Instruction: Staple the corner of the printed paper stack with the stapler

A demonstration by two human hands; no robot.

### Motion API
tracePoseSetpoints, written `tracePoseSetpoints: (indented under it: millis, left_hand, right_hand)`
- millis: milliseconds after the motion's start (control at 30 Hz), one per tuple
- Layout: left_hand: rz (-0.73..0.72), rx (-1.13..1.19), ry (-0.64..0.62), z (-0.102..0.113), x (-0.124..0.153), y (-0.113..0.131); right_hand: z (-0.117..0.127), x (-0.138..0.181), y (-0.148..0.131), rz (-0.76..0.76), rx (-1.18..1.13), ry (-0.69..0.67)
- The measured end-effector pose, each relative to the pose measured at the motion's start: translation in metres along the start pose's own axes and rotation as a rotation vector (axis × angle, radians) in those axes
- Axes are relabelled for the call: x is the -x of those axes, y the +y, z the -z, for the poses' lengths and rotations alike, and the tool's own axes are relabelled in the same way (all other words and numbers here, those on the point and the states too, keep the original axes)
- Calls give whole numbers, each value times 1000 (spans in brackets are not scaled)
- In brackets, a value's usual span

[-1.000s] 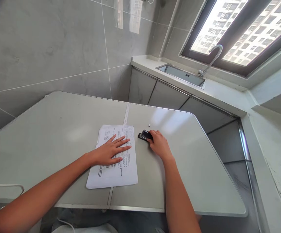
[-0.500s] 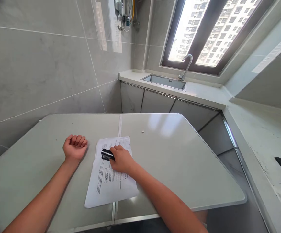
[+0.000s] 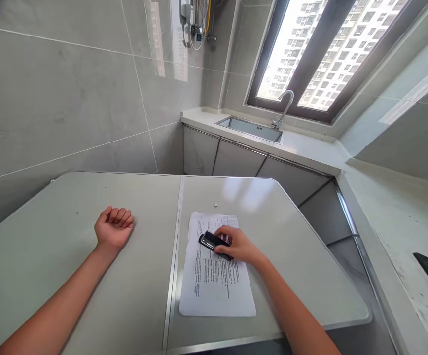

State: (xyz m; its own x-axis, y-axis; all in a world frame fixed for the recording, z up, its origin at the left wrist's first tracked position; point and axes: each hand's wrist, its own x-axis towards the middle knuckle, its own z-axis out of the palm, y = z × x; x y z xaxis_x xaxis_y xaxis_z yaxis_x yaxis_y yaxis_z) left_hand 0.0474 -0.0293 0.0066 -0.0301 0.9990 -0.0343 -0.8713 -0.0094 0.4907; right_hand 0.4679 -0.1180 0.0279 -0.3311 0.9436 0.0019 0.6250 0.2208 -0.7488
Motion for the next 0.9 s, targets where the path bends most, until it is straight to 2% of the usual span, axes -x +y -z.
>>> tracePoseSetpoints:
  millis: [67, 133, 167, 267, 367, 533, 700, 900]
  left_hand:
    - [4, -4, -10, 0, 0, 0]
    - [5, -11, -18, -1, -1, 0]
    - [7, -13, -20, -2, 0, -1]
    - [32, -13, -24, -3, 0, -3]
    - [60, -31, -25, -2, -1, -6]
    - [63, -59, -5, -1, -3, -10]
    - [61, -153, 29, -1, -4, -15]
    - [63, -170, 33, -1, -4, -16]
  right_hand:
    - [9, -19, 12, 11, -34, 129]
    - [8, -43, 24, 34, 85, 262]
    - [3, -55, 30, 40, 184, 280]
    - [-26, -82, 41, -15, 467, 215]
    - [-59, -91, 42, -55, 585, 167]
    - [-91, -91, 24, 187, 485, 67]
    - [-108, -101, 4, 174, 389, 116]
    - [-106, -99, -6, 216, 304, 114]
